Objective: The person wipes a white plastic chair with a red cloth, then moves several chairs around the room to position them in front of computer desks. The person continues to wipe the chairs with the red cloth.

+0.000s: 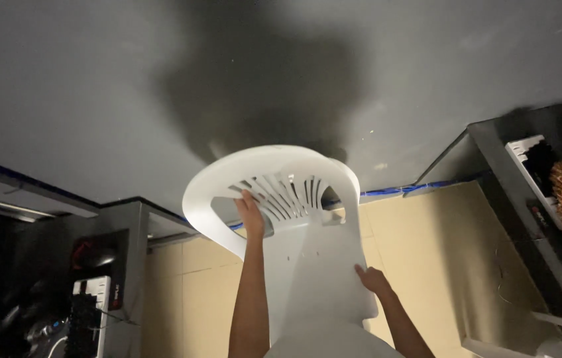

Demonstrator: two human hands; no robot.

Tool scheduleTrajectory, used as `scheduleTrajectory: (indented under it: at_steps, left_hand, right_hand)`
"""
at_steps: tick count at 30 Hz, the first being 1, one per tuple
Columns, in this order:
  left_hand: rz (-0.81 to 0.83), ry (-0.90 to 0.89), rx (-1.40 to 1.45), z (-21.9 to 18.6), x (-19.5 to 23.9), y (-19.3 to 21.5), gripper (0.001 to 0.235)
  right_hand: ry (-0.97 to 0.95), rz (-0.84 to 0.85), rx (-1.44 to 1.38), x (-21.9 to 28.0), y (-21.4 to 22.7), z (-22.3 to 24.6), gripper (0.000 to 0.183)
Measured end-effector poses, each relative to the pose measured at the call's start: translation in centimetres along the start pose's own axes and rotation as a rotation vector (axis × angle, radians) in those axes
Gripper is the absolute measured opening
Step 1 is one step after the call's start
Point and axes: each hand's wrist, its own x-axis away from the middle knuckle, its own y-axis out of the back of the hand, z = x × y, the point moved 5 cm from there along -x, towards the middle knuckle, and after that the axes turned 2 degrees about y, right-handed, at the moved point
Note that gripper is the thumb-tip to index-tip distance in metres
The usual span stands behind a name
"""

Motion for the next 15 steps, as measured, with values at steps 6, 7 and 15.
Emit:
scheduleTrajectory:
  at_steps: [6,7,15]
  left_hand:
    - [0.032,0.053,-0.068,2.5,-0.3,0.2,0.051]
    - [0.034,0.055,-0.066,3.5,-0.4,0.0,0.051]
    - [0.2,-0.128,0.098,-0.4,3.4,-1.9,0.037]
  right_hand:
    - [0.598,-0.027,0.06,8.2,10.4,19.6,0.056]
    - [0.594,-0.029,0.062,10.9,12.6,23.3,0.056]
    - [0.712,-0.485,-0.609,12.3,18.3,33.7,0.047]
